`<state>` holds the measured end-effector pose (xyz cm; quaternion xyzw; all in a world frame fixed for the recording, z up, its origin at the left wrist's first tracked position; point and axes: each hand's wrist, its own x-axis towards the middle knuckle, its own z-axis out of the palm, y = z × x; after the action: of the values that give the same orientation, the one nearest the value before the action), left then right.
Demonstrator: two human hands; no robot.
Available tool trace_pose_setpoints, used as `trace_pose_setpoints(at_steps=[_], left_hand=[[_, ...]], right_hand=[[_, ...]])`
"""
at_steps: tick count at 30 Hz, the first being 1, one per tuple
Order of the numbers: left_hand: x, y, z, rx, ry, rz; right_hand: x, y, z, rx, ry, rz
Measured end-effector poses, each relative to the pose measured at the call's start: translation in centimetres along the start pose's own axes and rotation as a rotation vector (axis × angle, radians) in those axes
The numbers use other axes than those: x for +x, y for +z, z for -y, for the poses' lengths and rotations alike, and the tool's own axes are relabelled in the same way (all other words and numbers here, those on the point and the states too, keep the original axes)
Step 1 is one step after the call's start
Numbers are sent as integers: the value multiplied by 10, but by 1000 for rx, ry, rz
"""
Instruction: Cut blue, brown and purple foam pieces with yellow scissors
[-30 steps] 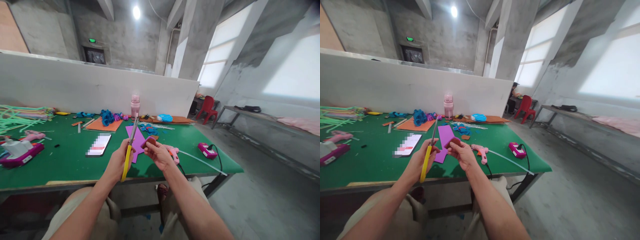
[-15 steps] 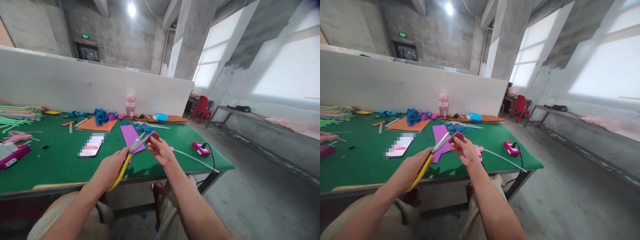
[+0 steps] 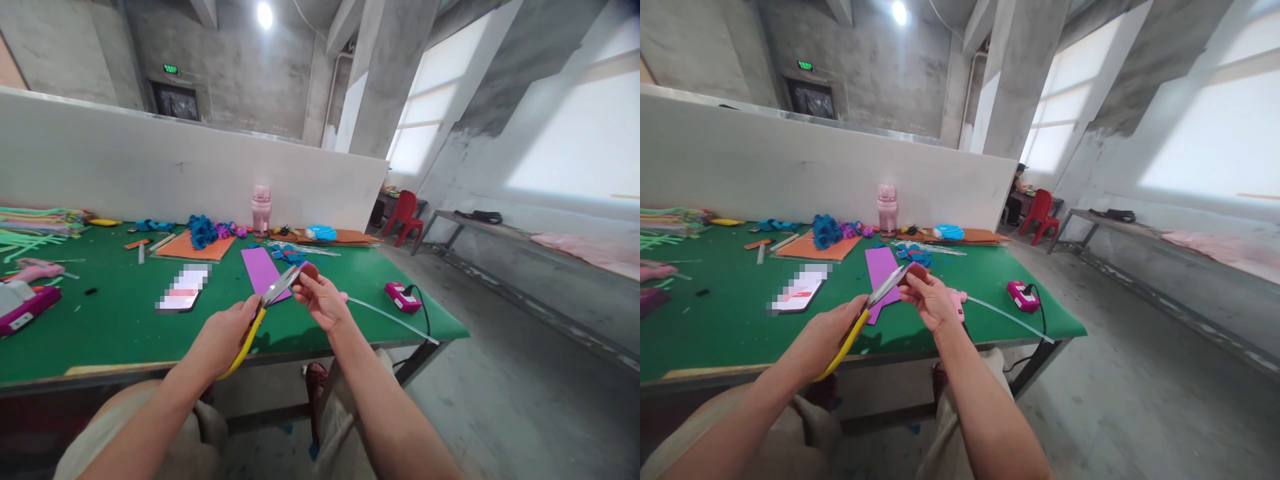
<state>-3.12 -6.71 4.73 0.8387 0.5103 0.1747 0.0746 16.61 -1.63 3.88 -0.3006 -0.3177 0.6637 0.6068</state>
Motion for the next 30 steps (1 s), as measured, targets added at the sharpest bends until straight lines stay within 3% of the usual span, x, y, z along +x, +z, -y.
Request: trace_pose_setpoints(at_steps=[3, 14, 22, 30], left_hand=[[1, 1, -1, -41, -1, 12], [5, 18, 5, -73, 65, -112], [6, 21, 8, -41, 64, -25], [5, 23, 11, -30, 66, -59]], right_hand=[[1, 0, -1, 19, -12, -32], [-7, 12, -5, -44, -62, -22], [-7, 7, -5, -118, -103, 89], [-7, 5, -4, -148, -111, 99]])
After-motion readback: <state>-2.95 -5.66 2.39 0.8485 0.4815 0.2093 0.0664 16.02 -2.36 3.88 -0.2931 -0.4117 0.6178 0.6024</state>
